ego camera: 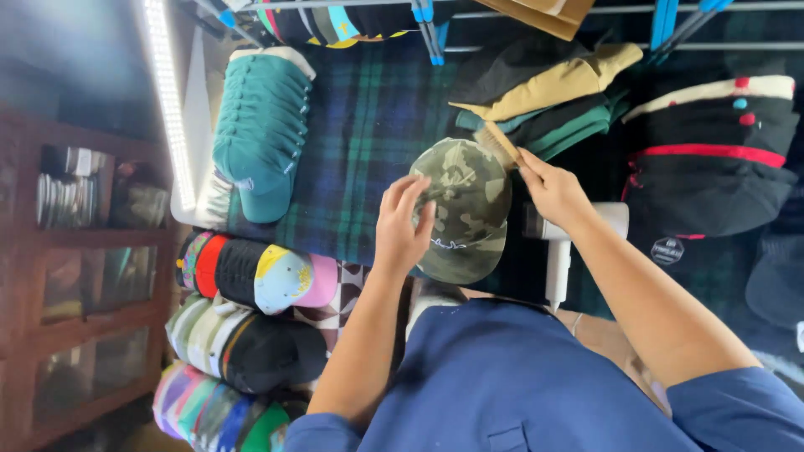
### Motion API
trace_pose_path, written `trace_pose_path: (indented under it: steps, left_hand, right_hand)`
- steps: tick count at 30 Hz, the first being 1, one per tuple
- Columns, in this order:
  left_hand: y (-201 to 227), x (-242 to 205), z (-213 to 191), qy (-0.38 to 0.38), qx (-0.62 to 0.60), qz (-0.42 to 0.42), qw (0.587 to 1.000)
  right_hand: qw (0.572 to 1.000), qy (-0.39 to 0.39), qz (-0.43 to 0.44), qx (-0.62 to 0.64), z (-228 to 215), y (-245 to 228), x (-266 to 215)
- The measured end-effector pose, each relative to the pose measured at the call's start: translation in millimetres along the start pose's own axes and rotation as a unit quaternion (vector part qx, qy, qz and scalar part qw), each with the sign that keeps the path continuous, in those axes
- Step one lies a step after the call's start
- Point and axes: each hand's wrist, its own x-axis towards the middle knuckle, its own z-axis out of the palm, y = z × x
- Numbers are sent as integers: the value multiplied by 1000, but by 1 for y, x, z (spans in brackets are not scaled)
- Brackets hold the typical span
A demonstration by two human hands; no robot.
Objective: Cleaning and steaming a camouflage baseball cap on a work surface surrounded by other caps.
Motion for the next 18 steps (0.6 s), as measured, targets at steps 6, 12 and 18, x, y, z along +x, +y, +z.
trace_pose_path:
  steps: [6,12,18]
  left_hand:
    - [-55,38,43,-85,60,48,993]
    - [-44,43,36,-139,32,-45,989]
    - [-53,38,43,-99,27,-29,994]
  right_hand:
    - [989,21,147,25,-1,49,-97]
    - [993,109,36,0,18,-102,-91]
    - [986,47,59,-152,9,-153,3]
